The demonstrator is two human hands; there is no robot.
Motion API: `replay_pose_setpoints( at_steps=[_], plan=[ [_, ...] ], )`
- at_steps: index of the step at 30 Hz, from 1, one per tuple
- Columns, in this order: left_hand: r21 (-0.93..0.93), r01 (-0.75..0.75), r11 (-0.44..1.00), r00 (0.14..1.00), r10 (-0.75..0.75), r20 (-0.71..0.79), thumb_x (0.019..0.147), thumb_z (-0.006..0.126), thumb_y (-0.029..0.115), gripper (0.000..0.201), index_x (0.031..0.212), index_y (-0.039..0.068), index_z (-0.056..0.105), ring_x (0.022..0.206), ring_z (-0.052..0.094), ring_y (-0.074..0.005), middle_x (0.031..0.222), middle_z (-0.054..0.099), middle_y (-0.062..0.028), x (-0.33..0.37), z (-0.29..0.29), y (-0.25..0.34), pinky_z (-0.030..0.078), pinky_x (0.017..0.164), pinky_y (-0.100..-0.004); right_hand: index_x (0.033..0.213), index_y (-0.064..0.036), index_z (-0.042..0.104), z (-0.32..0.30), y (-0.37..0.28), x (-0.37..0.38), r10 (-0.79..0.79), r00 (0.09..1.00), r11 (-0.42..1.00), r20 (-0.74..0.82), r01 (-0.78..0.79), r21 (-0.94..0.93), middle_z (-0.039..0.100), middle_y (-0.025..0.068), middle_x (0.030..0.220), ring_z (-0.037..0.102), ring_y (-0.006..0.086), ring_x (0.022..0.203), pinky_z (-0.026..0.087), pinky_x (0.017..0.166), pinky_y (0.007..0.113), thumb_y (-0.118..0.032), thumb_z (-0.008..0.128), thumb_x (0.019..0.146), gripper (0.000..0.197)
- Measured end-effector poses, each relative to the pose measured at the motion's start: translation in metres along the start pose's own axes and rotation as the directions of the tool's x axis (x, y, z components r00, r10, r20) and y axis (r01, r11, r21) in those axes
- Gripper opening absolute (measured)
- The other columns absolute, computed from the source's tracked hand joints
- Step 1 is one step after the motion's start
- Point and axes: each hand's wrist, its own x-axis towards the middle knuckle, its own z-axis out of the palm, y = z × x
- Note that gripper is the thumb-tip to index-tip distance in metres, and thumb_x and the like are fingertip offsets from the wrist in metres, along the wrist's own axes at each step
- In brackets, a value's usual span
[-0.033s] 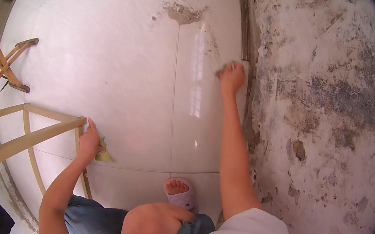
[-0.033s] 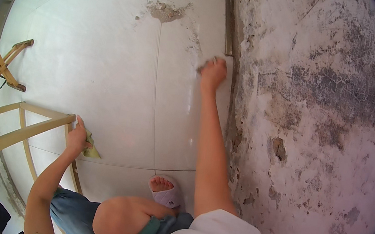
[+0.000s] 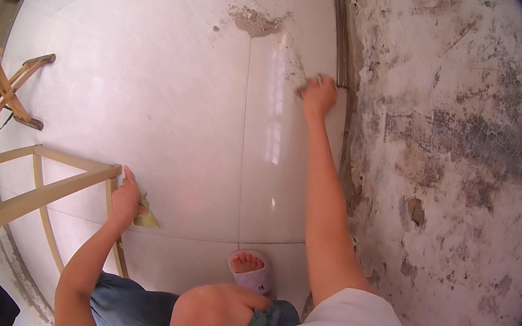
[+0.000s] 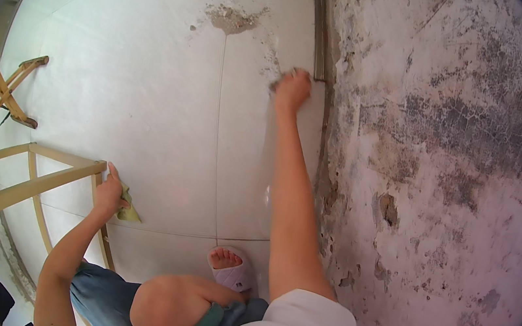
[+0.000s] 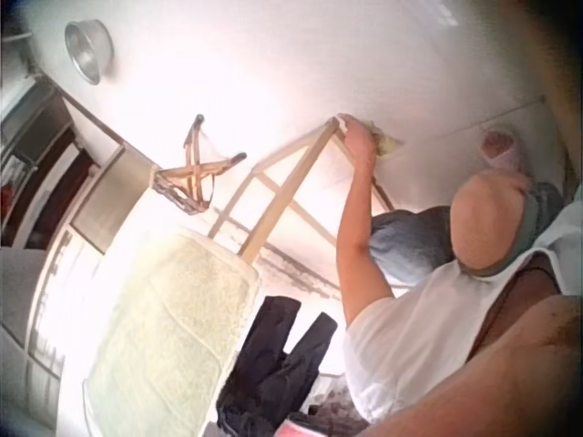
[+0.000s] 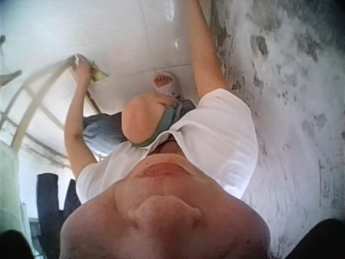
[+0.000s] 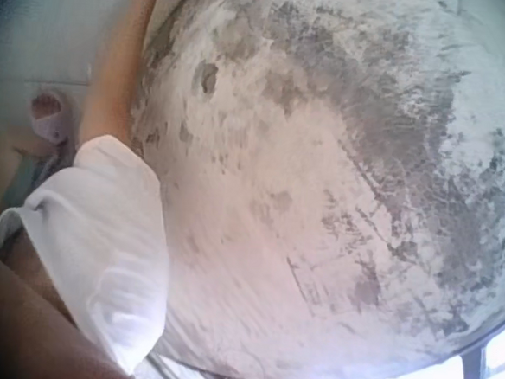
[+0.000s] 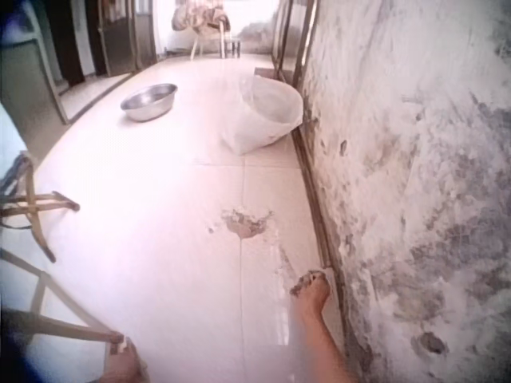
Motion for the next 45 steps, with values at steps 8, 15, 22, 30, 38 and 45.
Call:
replay_pose_setpoints(
  at_steps=[8, 15, 22, 30, 38, 45],
  plan=[
    [0.006, 0.070, 0.998, 0.997, -0.070, 0.021, 0.046, 0.085, 0.024, 0.123, 0.131, -0.015, 0.005, 0.077, 0.061, -0.0273, 0.094, 0.055, -0.0181, -0.005, 0.021, -0.024, 0.050, 0.064, -0.0320, 0.093, -0.0030, 0.056, -0.008, -0.062, -0.052, -0.341, 0.898, 0.923, 0.277, 0.376, -0.082, 0.057, 0.0156, 0.086, 0.056, 0.0308, 0.083, 0.045, 0.073, 0.039, -0.007, 0.059, 0.075, 0.019],
    [0.212, -0.335, 0.918, 0.886, 0.230, 0.403, 0.065, 0.071, 0.019, 0.044, 0.103, 0.001, 0.059, 0.082, 0.062, -0.0278, 0.083, 0.064, -0.0140, 0.035, -0.049, -0.025, 0.051, 0.066, -0.0369, 0.087, 0.0011, 0.051, -0.041, 0.019, -0.079, 0.133, 0.878, 0.986, 0.460, -0.072, -0.147, 0.060, 0.0126, 0.079, 0.062, 0.0214, 0.056, 0.050, 0.052, 0.031, -0.008, 0.062, 0.077, 0.017],
    [-0.133, 0.100, 0.986, 0.995, -0.101, -0.003, 0.068, 0.060, 0.012, 0.021, 0.087, 0.003, 0.057, 0.086, 0.060, -0.0326, 0.089, 0.062, -0.0173, 0.049, -0.118, -0.057, 0.050, 0.072, -0.0401, 0.089, 0.0012, 0.052, -0.029, 0.002, -0.078, 0.285, 0.821, 0.957, 0.494, -0.219, -0.188, 0.060, 0.0104, 0.073, 0.061, 0.0182, 0.054, 0.049, 0.048, 0.030, -0.002, 0.059, 0.077, 0.014],
    [0.189, -0.230, 0.955, 0.972, 0.217, 0.086, 0.067, 0.061, 0.014, 0.020, 0.084, 0.004, 0.058, 0.080, 0.061, -0.0297, 0.084, 0.062, -0.0143, 0.056, -0.183, -0.028, 0.050, 0.067, -0.0388, 0.091, -0.0072, 0.060, 0.031, -0.061, -0.193, -0.577, 0.574, 0.773, 0.581, 0.613, 0.162, 0.056, 0.0110, 0.087, 0.054, 0.0284, 0.085, 0.046, 0.073, 0.037, 0.000, 0.052, 0.074, 0.019],
    [0.096, 0.074, 0.993, 0.958, -0.044, -0.283, 0.066, 0.062, 0.018, 0.028, 0.090, 0.007, 0.054, 0.079, 0.061, -0.0294, 0.087, 0.060, -0.0141, 0.098, -0.236, -0.066, 0.050, 0.065, -0.0404, 0.079, -0.0013, 0.056, 0.151, -0.115, -0.186, -0.275, 0.251, 0.961, 0.928, 0.111, 0.255, 0.055, 0.0158, 0.089, 0.052, 0.0273, 0.084, 0.041, 0.075, 0.039, -0.040, 0.056, 0.076, 0.039],
    [0.133, 0.106, 0.985, 0.968, -0.072, -0.239, 0.064, 0.068, 0.018, 0.034, 0.093, 0.006, 0.055, 0.085, 0.061, -0.0276, 0.091, 0.060, -0.0131, 0.163, -0.236, -0.085, 0.050, 0.068, -0.0383, 0.094, -0.0093, 0.059, 0.089, -0.142, -0.031, -0.705, 0.506, 0.671, 0.497, 0.703, 0.236, 0.048, 0.0127, 0.077, 0.052, 0.0279, 0.073, 0.044, 0.064, 0.037, 0.002, 0.054, 0.072, 0.025]
  ],
)
